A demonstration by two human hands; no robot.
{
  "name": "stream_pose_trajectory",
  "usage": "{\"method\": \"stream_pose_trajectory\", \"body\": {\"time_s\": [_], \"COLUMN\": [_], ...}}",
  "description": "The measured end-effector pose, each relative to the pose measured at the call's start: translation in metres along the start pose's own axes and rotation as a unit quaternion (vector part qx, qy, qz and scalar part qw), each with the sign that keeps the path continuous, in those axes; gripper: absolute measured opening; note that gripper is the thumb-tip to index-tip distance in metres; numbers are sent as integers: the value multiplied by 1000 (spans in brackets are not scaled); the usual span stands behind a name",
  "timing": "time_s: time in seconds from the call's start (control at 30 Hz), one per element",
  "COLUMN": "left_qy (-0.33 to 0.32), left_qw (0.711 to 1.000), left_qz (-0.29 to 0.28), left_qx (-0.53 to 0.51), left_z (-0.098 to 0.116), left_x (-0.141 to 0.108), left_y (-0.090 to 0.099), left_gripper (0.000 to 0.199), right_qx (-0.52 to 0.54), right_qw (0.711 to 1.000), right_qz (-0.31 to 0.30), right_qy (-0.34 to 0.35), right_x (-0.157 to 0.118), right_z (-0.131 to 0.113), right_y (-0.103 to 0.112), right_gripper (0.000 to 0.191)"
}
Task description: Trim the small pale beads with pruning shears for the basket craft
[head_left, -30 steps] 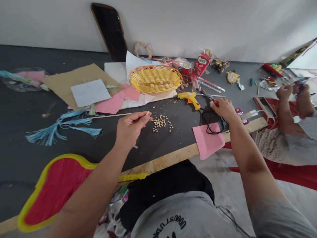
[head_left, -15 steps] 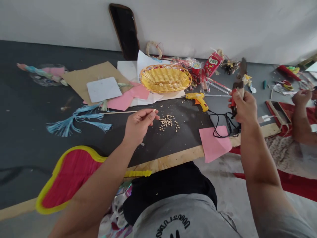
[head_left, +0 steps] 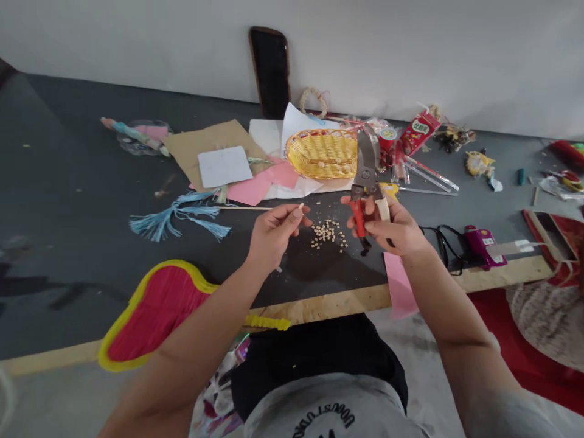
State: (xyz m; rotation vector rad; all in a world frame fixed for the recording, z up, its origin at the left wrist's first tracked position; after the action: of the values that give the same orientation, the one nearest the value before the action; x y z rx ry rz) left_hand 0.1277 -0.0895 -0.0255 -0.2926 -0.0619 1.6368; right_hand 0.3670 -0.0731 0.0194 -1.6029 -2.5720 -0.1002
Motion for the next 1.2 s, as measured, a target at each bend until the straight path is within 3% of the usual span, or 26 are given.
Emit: {"method": "stream_pose_trajectory", "body": {"time_s": [0.1, 0.23, 0.33, 0.43, 0.63, 0.87, 1.2], "left_qy": [-17, -44, -61, -68, -74, -68, -90], "left_qw": [999, 995, 993, 994, 993, 985, 978], "left_qz": [28, 65, 87, 86, 59, 38, 25], "left_qx": [-35, -64, -42, 4, 70, 151, 188], "left_z": [2, 5, 5, 2, -5, 6, 10], "left_x": [0, 0, -1, -3, -6, -13, -17], "left_y": [1, 5, 7, 9, 10, 6, 7], "left_gripper": [40, 37, 38, 40, 35, 42, 41], "right_qx": [-182, -434, -543, -598, -619, -617, -603], "right_qw": [981, 891, 826, 790, 775, 778, 789], "right_qz": [2, -34, -73, -59, -51, -35, -49], "right_qy": [73, 130, 130, 122, 118, 116, 108], "right_x": [6, 4, -2, -7, -8, -9, -10], "right_z": [2, 15, 25, 31, 31, 29, 31], "right_y": [-8, -17, -24, -29, -36, -41, -40], "right_gripper": [18, 50, 56, 55, 49, 45, 40]}}
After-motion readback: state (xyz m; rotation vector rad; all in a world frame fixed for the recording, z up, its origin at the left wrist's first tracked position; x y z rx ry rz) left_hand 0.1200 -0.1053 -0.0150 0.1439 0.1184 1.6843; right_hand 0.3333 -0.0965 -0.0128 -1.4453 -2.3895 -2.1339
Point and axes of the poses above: each hand's wrist, its own x-axis towards the middle knuckle, its own y-axis out of the back of the hand, z = x × y, the point moved 1 cm from there along x, towards the middle knuckle, and after that the axes turned 6 degrees about y, right-handed, at the moved point
